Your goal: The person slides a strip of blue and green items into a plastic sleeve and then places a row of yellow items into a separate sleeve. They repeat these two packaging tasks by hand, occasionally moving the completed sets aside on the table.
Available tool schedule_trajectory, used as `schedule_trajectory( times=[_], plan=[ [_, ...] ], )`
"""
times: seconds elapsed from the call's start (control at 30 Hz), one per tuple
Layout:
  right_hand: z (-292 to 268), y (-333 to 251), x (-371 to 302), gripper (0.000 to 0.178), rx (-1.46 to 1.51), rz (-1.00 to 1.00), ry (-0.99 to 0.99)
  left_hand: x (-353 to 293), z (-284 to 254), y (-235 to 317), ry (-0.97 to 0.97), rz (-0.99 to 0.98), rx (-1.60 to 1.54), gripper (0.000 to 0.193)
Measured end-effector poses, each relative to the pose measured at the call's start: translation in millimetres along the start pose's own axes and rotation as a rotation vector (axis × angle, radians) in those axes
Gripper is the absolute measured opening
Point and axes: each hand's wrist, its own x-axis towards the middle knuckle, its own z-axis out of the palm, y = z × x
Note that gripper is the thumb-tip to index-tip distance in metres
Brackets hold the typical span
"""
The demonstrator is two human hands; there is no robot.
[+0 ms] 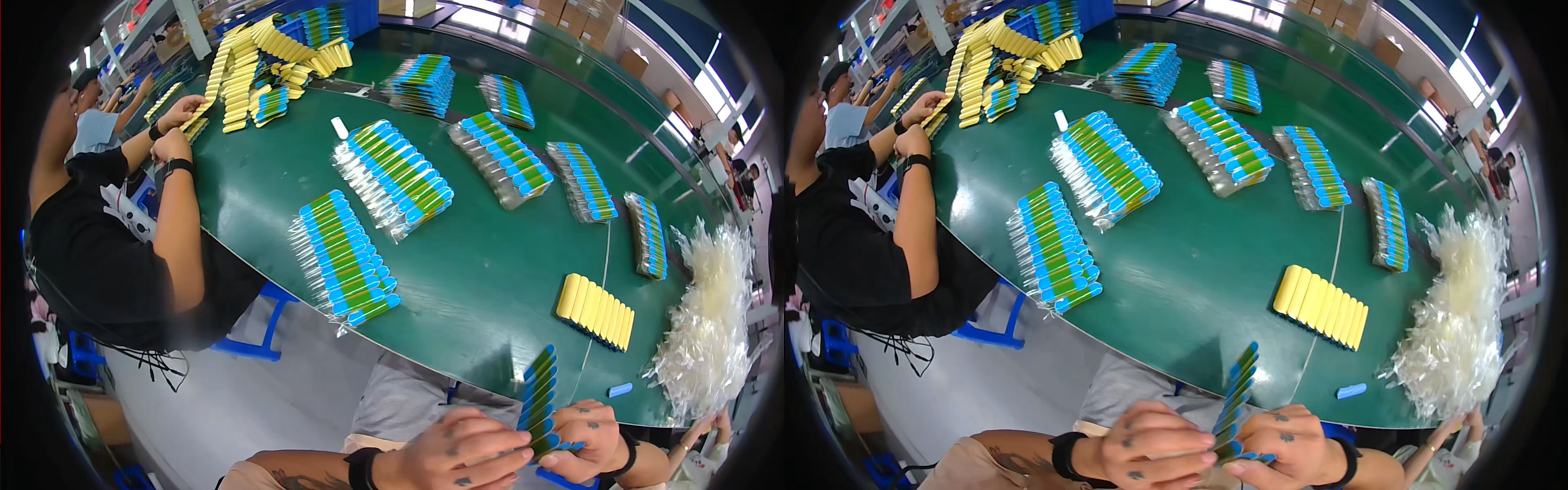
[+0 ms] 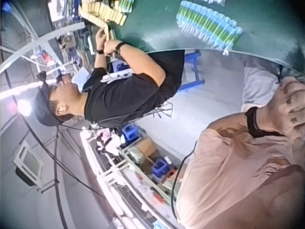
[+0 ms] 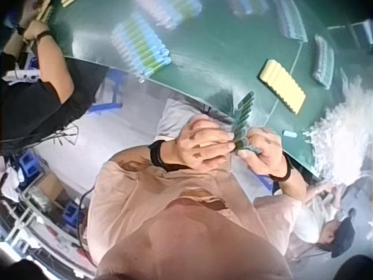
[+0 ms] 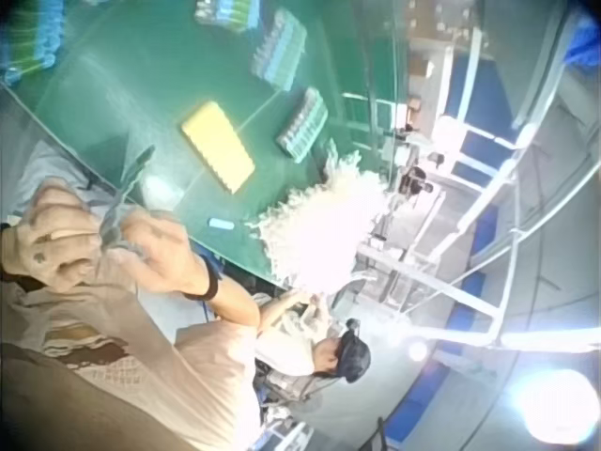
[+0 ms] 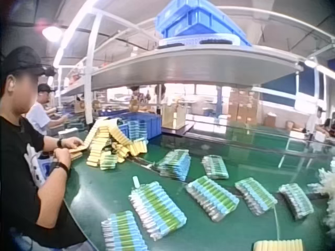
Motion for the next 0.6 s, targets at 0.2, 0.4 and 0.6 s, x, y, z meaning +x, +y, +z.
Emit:
schedule_trajectory(
  times=[0.2, 0.4, 0.6],
  plan=[
    [-31, -18, 5, 0.018, 0.06, -0.046, -0.33, 48, -29, -3, -0.195, -0.244, 0.134, 0.057],
    [-71, -3, -36, 0.013, -0.069, 0.103, -0.215, 35, -26, -22, -0.427, -0.444, -0.408, 0.02],
    [-67, 20, -92, 0.02, 0.173, 0.281, 0.122, 33, -3, -20, -0.51, -0.703, -0.631, 0.018]
  ],
)
